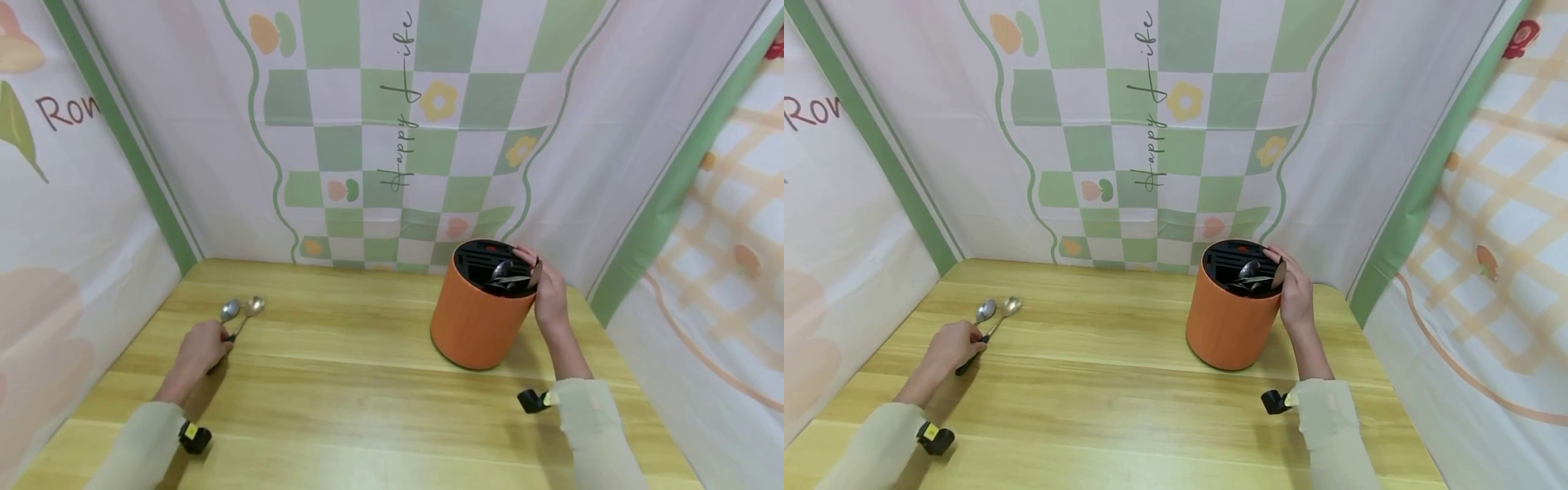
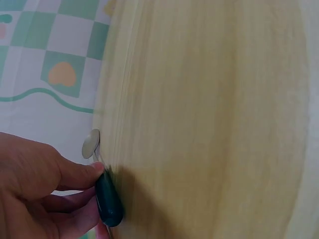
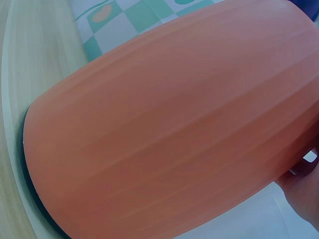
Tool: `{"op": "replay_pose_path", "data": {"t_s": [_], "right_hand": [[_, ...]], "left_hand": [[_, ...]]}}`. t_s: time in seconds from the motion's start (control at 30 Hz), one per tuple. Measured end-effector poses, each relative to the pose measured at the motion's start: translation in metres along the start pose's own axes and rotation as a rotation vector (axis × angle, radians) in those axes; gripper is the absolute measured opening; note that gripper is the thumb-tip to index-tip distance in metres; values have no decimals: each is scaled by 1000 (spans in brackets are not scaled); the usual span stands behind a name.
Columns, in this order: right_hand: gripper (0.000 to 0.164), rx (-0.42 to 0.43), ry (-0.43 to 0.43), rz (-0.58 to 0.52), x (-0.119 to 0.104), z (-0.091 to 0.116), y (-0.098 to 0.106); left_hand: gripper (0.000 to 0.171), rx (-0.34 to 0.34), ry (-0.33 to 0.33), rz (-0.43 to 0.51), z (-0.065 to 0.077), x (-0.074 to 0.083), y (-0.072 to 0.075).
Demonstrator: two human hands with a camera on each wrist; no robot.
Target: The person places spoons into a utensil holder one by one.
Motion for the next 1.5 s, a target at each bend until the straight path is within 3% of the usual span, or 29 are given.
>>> {"op": "replay_pose_path", "data": {"t_s": [0.3, 0.8, 1.0, 1.37, 1.5], "right_hand": [[52, 4, -3, -9, 0, 0, -1], [49, -5, -4, -6, 3, -1, 0], [49, -3, -2, -5, 2, 0, 0], [49, 6, 0, -7, -1, 1, 0], [49, 9, 8, -8, -2, 1, 1]], "left_hand": [[16, -80, 35, 1, -2, -1, -2], [15, -37, -15, 77, -3, 3, 3], [15, 20, -75, 81, -3, 14, 8], [15, 30, -104, 162, -2, 38, 7], [16, 7, -108, 196, 0, 47, 5]]}}
Point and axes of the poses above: each hand's wrist, its own z-axis away from the middle knuckle, its own y-axis out of the back of the hand, x = y × z, the point moved 8 cm from there along -z, towards the middle knuckle, and after that the axes turned 4 degrees about x, right-handed, at the moved point
